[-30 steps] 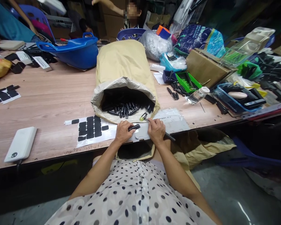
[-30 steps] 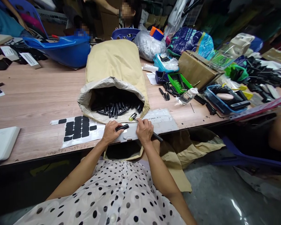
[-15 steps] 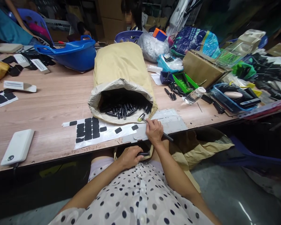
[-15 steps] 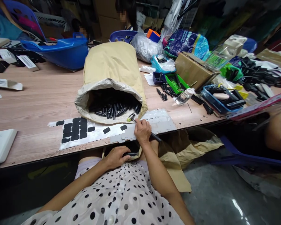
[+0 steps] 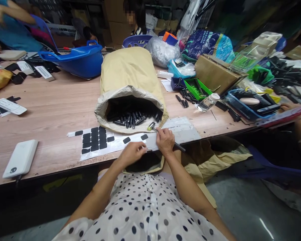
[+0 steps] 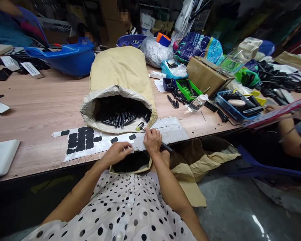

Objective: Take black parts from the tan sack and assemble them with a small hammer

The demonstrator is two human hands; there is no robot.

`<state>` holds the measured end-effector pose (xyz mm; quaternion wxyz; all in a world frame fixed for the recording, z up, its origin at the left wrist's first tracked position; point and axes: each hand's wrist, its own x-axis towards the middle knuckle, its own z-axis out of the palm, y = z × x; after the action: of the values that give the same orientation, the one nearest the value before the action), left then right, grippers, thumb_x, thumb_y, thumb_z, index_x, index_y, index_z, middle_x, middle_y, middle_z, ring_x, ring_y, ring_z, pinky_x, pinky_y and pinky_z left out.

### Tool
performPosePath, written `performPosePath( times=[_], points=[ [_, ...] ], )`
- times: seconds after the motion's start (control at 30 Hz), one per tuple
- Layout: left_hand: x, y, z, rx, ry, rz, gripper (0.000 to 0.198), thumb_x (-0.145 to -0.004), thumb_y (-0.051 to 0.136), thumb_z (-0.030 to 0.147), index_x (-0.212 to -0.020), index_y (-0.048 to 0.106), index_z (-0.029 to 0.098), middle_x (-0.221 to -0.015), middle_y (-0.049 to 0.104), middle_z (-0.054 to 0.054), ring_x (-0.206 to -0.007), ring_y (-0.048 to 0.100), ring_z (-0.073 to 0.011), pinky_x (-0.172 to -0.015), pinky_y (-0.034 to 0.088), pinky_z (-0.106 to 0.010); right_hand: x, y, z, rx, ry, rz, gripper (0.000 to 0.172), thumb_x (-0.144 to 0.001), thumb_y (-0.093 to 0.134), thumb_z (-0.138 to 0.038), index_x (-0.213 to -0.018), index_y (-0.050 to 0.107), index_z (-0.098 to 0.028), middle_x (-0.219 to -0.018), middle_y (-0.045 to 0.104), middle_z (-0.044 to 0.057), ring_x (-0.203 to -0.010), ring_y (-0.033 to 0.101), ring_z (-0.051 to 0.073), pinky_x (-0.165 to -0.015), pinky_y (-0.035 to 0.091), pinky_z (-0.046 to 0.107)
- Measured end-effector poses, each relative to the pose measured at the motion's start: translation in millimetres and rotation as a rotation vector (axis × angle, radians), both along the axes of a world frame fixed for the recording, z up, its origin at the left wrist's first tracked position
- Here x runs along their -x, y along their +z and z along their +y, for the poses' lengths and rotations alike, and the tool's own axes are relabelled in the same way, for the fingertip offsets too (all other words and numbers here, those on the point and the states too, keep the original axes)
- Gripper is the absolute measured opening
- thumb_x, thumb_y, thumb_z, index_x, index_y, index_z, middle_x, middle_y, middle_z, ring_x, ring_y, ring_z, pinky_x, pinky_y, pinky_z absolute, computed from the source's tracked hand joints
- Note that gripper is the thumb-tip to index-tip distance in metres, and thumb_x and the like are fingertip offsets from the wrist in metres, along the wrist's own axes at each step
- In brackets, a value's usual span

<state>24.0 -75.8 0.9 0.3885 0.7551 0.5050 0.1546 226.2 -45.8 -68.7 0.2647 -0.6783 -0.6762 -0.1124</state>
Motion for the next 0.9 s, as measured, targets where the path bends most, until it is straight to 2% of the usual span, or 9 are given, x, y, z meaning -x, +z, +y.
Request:
performPosePath(
  times=[0.13, 0.23, 0.33, 0.4, 0.5, 0.6, 0.73, 0.83, 0.9],
  points=[
    [36.2, 2.1, 56.4, -0.362, 0.432, 0.136, 0.022, -0.090, 0.054, 0.025, -0.102, 0.073, 0.023, -0.101, 0.071, -0.008, -0.093, 0.063, -0.0259, -0.085, 0.052, -0.040, 1.0, -0.5, 0.3, -0.017, -0.006, -0.007, 0.029, -0.093, 0.051, -0.019, -0.112, 0.072, -0.026, -0.089, 0.056, 0.007, -0.084, 0.042, 0.022, -0.071, 0.028, 0.033],
    [59.0, -6.8, 85.3, -0.441, 0.571, 0.319, 0.030, -0.084, 0.053, 0.014, -0.106, 0.073, 0.022, -0.112, 0.067, -0.012, -0.109, 0.056, -0.0336, -0.095, 0.048, -0.051, 1.8, -0.9, 0.4, -0.033, -0.013, -0.021, 0.028, -0.093, 0.052, -0.019, -0.111, 0.072, -0.025, -0.089, 0.057, 0.006, -0.083, 0.042, 0.022, -0.071, 0.028, 0.032],
    [68.0, -17.0, 96.8, -0.411, 0.552, 0.431, 0.035, -0.077, 0.057, 0.009, -0.104, 0.074, 0.022, -0.111, 0.066, -0.014, -0.110, 0.053, -0.0371, -0.097, 0.045, -0.058, 2.3, -0.8, 0.0, -0.041, -0.011, -0.030, 0.028, -0.093, 0.052, -0.019, -0.111, 0.072, -0.025, -0.088, 0.057, 0.006, -0.082, 0.042, 0.021, -0.071, 0.028, 0.032],
    [69.0, -21.1, 97.5, -0.404, 0.538, 0.471, 0.029, -0.075, 0.061, 0.012, -0.098, 0.075, 0.022, -0.107, 0.065, -0.014, -0.108, 0.053, -0.0382, -0.096, 0.045, -0.060, 2.4, -0.6, -0.3, -0.041, -0.010, -0.030, 0.028, -0.093, 0.051, -0.018, -0.111, 0.072, -0.025, -0.088, 0.057, 0.006, -0.082, 0.042, 0.021, -0.071, 0.028, 0.032],
    [69.4, -20.6, 91.5, -0.425, 0.533, 0.458, 0.020, -0.075, 0.066, 0.016, -0.092, 0.075, 0.023, -0.104, 0.064, -0.014, -0.106, 0.053, -0.0378, -0.095, 0.045, -0.058, 2.8, 0.0, -0.8, -0.032, -0.013, -0.026, 0.028, -0.093, 0.051, -0.018, -0.111, 0.072, -0.025, -0.088, 0.056, 0.006, -0.083, 0.042, 0.021, -0.072, 0.029, 0.032],
    [65.8, -14.7, 77.4, -0.520, 0.498, 0.349, 0.020, -0.081, 0.066, 0.021, -0.098, 0.074, 0.024, -0.104, 0.065, -0.011, -0.107, 0.053, -0.0354, -0.094, 0.045, -0.054, 3.1, 1.1, -1.2, -0.016, -0.018, -0.022, 0.028, -0.093, 0.051, -0.019, -0.111, 0.072, -0.025, -0.089, 0.056, 0.006, -0.083, 0.042, 0.021, -0.072, 0.029, 0.032],
    [41.3, -13.2, 51.0, -0.570, 0.304, 0.196, 0.021, -0.089, 0.063, 0.029, -0.107, 0.073, 0.025, -0.098, 0.068, -0.007, -0.099, 0.056, -0.0291, -0.089, 0.046, -0.046, 3.1, 2.9, -1.5, 0.003, -0.018, -0.017, 0.028, -0.093, 0.051, -0.020, -0.112, 0.072, -0.026, -0.090, 0.057, 0.007, -0.084, 0.042, 0.022, -0.071, 0.029, 0.032],
    [15.1, -22.1, 36.2, -0.517, 0.152, 0.151, 0.021, -0.088, 0.065, 0.028, -0.107, 0.074, 0.027, -0.094, 0.068, -0.005, -0.096, 0.057, -0.0266, -0.088, 0.046, -0.042, 3.0, 4.1, -1.9, 0.012, -0.019, -0.015, 0.029, -0.093, 0.051, -0.019, -0.113, 0.072, -0.026, -0.091, 0.057, 0.007, -0.084, 0.042, 0.022, -0.071, 0.029, 0.032],
    [2.2, -30.5, 31.9, -0.472, 0.137, 0.148, 0.020, -0.087, 0.066, 0.025, -0.106, 0.074, 0.026, -0.092, 0.068, -0.006, -0.096, 0.057, -0.0263, -0.087, 0.046, -0.041, 3.2, 4.3, -2.1, 0.021, -0.014, -0.008, 0.029, -0.093, 0.051, -0.019, -0.113, 0.072, -0.026, -0.091, 0.057, 0.007, -0.084, 0.043, 0.022, -0.071, 0.029, 0.032]
  ],
)
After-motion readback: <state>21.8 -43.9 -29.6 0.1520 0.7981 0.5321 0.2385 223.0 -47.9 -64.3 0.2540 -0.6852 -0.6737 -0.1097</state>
